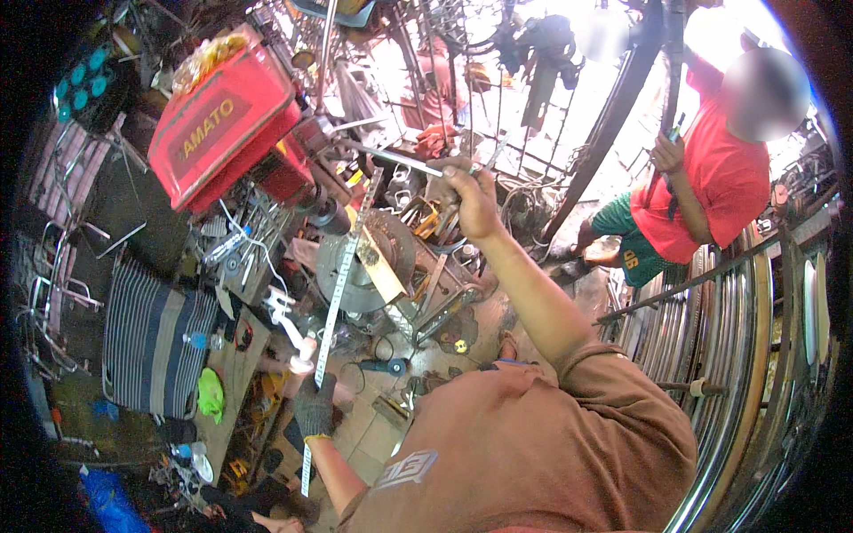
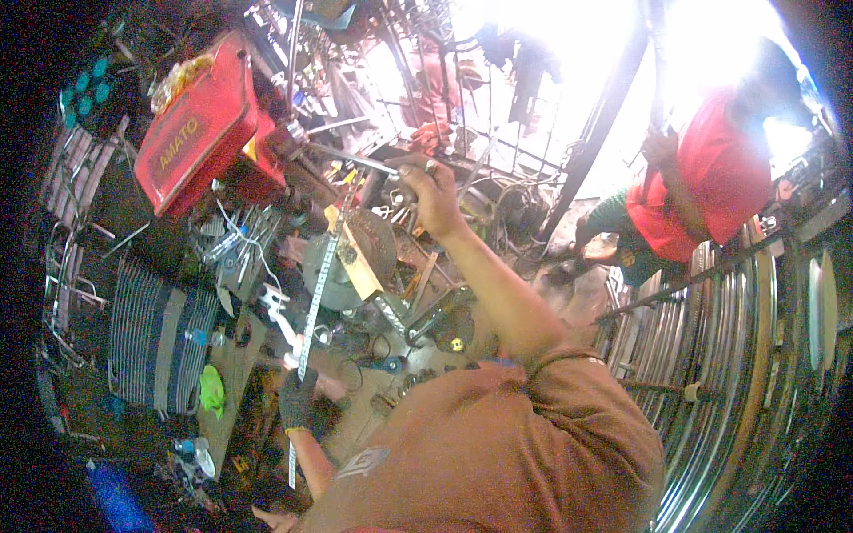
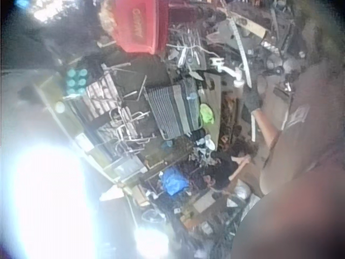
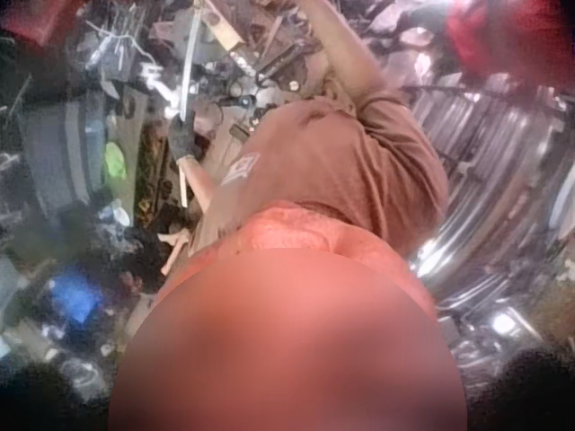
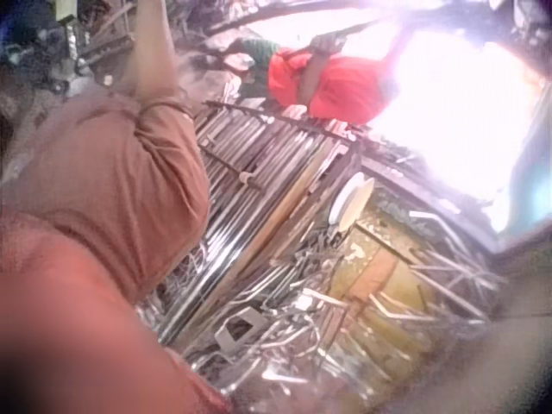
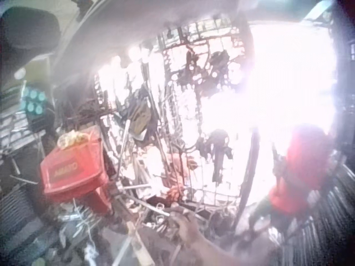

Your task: The person operates a red drill press in a workshop, positioning a metal bar under the drill bit and lowering the spindle to drill holes. They repeatedly adjust the bar and the machine controls while other workers are visible in the background.

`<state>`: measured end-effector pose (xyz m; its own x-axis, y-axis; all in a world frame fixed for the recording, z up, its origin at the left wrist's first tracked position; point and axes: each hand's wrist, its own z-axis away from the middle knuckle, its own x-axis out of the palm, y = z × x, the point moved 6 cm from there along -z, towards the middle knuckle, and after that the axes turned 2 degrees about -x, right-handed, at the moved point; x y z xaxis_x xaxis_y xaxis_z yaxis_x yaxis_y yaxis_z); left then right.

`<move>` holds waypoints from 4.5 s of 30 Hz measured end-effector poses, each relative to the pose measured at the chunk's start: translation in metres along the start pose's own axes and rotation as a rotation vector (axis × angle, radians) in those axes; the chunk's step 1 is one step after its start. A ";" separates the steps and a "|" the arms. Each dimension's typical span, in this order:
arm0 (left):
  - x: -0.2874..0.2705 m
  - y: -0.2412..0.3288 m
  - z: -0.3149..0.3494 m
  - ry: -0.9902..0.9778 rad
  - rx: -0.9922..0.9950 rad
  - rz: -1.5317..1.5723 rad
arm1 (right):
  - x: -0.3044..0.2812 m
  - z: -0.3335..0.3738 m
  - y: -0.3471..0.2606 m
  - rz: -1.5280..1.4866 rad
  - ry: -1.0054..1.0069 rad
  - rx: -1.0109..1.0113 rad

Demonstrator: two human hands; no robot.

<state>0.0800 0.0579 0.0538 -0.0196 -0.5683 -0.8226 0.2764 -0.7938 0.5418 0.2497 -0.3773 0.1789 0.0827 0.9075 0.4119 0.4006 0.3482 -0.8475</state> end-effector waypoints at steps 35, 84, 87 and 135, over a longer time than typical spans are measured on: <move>-0.007 0.013 0.007 -0.042 -0.081 -0.022 | -0.002 -0.001 0.015 -0.183 -0.035 -0.035; 0.006 -0.013 -0.013 0.084 0.113 0.125 | -0.002 0.000 0.028 -0.144 -0.104 -0.136; 0.007 -0.012 -0.011 0.067 0.100 0.161 | -0.002 0.000 0.032 -0.174 -0.099 -0.072; -0.015 0.034 0.013 0.058 -0.037 0.139 | -0.009 0.003 0.040 -0.181 -0.081 -0.022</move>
<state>0.0772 0.0372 0.0867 0.0765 -0.6577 -0.7494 0.3076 -0.6993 0.6452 0.2623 -0.3707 0.1408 -0.0656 0.8465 0.5283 0.4218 0.5033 -0.7542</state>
